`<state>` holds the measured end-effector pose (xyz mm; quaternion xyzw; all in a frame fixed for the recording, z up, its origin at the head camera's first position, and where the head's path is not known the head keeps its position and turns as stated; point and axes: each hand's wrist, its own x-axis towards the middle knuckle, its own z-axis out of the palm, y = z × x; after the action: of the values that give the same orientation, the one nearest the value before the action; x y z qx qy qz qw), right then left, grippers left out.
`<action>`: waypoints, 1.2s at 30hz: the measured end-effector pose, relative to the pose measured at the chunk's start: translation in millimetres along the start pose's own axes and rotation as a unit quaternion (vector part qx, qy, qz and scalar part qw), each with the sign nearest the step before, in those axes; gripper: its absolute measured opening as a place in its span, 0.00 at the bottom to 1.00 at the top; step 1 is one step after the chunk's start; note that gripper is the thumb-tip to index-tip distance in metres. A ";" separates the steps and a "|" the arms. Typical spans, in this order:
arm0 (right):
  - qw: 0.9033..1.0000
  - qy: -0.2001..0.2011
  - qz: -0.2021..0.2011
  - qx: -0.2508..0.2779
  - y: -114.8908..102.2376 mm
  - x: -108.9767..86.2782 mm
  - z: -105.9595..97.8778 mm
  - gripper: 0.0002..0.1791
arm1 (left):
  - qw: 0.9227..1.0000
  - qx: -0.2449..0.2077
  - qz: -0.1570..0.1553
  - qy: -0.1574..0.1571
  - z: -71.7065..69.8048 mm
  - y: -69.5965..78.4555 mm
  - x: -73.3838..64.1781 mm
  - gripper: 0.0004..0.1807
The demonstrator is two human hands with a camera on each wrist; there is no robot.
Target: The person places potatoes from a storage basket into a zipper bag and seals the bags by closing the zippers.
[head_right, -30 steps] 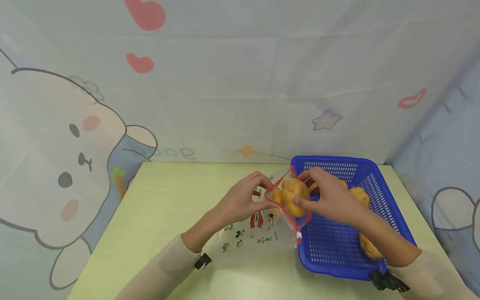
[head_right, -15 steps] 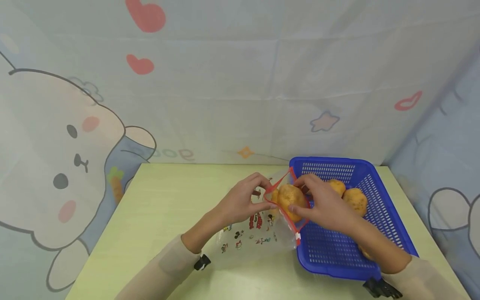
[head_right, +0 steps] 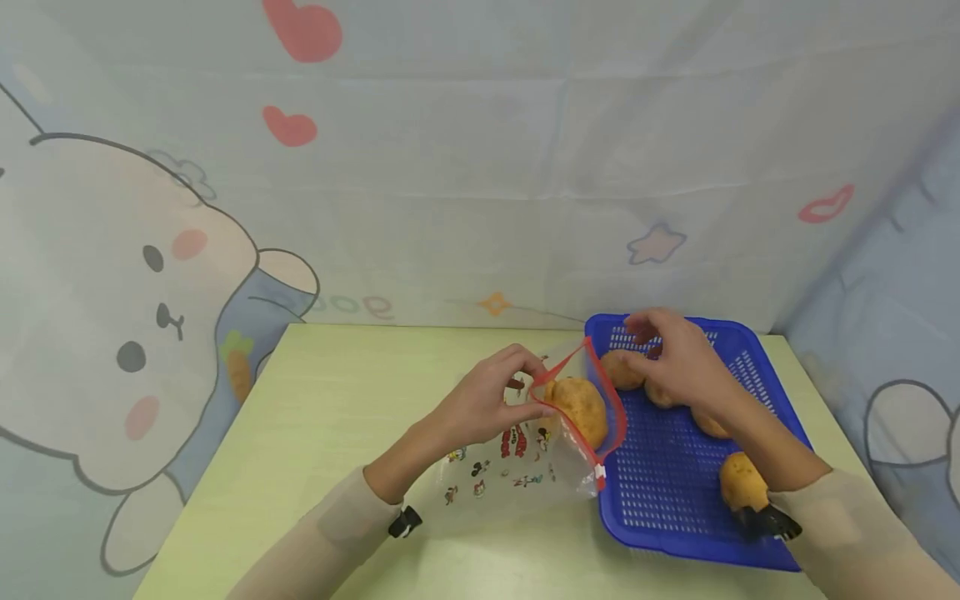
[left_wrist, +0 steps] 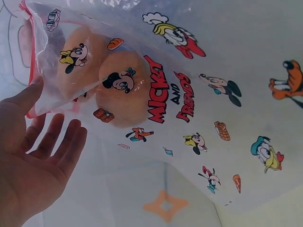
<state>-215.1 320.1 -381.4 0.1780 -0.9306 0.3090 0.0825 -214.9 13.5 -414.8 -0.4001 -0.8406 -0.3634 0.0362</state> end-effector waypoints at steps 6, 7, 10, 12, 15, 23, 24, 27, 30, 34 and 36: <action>0.996 -0.072 0.049 -0.015 48.8 21.8 6.2 0.31 | 1.000 -0.009 0.009 0.008 -1.1 0.8 1.1 0.20; 0.995 -0.081 0.054 -0.023 57.0 22.6 8.5 0.32 | 1.000 -0.013 0.010 0.007 -1.2 1.4 1.6 0.20; 0.992 -0.100 0.062 -0.038 76.5 22.9 16.3 0.33 | 1.000 -0.021 0.009 0.003 -1.8 4.1 2.4 0.20; 0.991 -0.108 0.055 -0.054 86.3 23.1 21.0 0.34 | 1.000 -0.025 0.008 0.003 -2.3 6.1 2.8 0.20; 0.990 -0.118 0.040 -0.071 95.0 23.5 28.4 0.35 | 1.000 -0.029 0.003 -0.002 -2.5 8.5 3.0 0.20; 0.984 -0.122 0.012 -0.131 105.2 22.8 42.8 0.35 | 0.999 -0.036 0.004 -0.013 -1.3 11.2 3.5 0.20; 0.983 -0.121 0.012 -0.134 105.8 22.5 43.2 0.35 | 0.999 -0.037 0.004 -0.013 -1.3 11.3 3.5 0.20; 0.984 -0.115 0.014 -0.134 105.8 21.1 41.4 0.35 | 0.999 -0.041 0.001 -0.014 -0.9 10.8 3.5 0.20; 0.987 -0.103 0.012 -0.123 100.2 18.7 32.7 0.35 | 0.999 -0.047 0.000 -0.015 -1.0 10.2 3.4 0.21; 0.991 -0.076 0.002 -0.108 84.5 13.9 16.0 0.35 | 0.999 -0.049 -0.004 -0.013 -1.5 9.3 2.2 0.21; 0.992 -0.056 -0.011 -0.109 76.7 10.9 7.3 0.35 | 0.999 -0.049 -0.005 -0.014 -2.0 9.2 1.6 0.20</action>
<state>-254.8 369.9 -426.2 0.1951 -0.9598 0.1947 0.0528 -210.0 17.1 -407.5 -0.4024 -0.8239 -0.3991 0.0031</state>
